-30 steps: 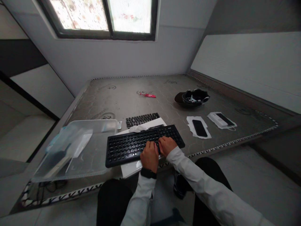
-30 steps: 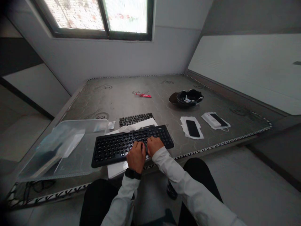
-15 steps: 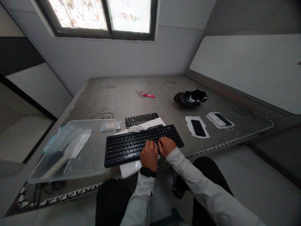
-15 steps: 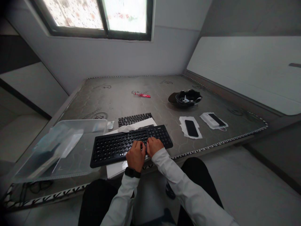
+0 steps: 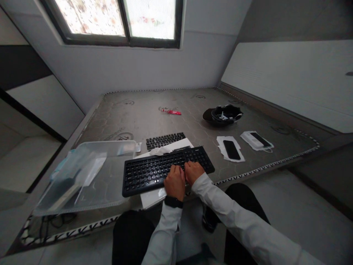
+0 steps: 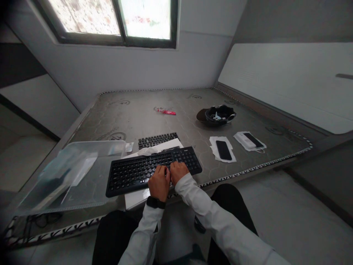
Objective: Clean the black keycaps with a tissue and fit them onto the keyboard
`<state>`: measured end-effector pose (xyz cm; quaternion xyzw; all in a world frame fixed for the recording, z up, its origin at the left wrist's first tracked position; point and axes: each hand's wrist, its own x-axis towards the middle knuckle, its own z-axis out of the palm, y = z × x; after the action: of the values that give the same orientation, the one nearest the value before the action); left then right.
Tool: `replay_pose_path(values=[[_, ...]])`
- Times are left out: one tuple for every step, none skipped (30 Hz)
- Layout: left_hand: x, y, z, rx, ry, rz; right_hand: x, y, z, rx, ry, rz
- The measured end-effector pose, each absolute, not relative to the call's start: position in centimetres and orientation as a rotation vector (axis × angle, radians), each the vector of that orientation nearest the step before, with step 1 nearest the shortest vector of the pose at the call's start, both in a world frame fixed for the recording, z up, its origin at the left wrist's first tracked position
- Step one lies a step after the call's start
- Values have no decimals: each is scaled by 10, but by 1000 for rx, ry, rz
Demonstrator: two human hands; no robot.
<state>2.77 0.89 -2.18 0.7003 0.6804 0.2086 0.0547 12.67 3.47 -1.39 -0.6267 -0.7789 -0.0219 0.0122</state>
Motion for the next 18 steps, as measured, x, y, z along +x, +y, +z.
replay_pose_path(values=[[28, 9, -22, 2129, 2072, 635, 128, 34, -13, -1947, -2444, -69], [28, 9, -22, 2132, 2076, 637, 132, 33, -12, -1930, -2459, -65], [27, 9, -23, 2135, 2077, 640, 136, 32, -12, -1906, -2468, -60], [27, 9, -23, 2139, 2075, 644, 142, 30, -12, -1875, -2465, -58], [27, 9, -24, 2144, 2070, 649, 148, 29, -13, -1841, -2448, -63], [27, 9, -24, 2147, 2064, 653, 154, 27, -15, -1808, -2418, -77], [27, 9, -25, 2148, 2058, 656, 160, 26, -17, -1771, -2382, -95], [27, 9, -25, 2147, 2055, 657, 165, 25, -19, -1732, -2348, -113], [27, 9, -25, 2144, 2051, 654, 169, 25, -22, -1692, -2320, -128], [27, 8, -25, 2141, 2048, 651, 171, 26, -24, -1648, -2307, -134], [27, 8, -24, 2139, 2044, 648, 172, 27, -26, -1609, -2306, -133], [27, 8, -24, 2140, 2042, 645, 172, 28, -28, -1580, -2315, -126], [27, 8, -23, 2141, 2041, 641, 170, 30, -29, -1565, -2326, -115], [26, 8, -22, 2141, 2041, 637, 168, 31, -29, -1567, -2338, -103], [26, 7, -22, 2142, 2041, 630, 166, 33, -29, -1582, -2346, -91], [26, 7, -21, 2142, 2039, 623, 164, 34, -29, -1604, -2346, -83], [26, 7, -20, 2141, 2035, 618, 163, 34, -28, -1626, -2345, -78], [26, 7, -19, 2140, 2030, 614, 161, 35, -28, -1642, -2345, -77]])
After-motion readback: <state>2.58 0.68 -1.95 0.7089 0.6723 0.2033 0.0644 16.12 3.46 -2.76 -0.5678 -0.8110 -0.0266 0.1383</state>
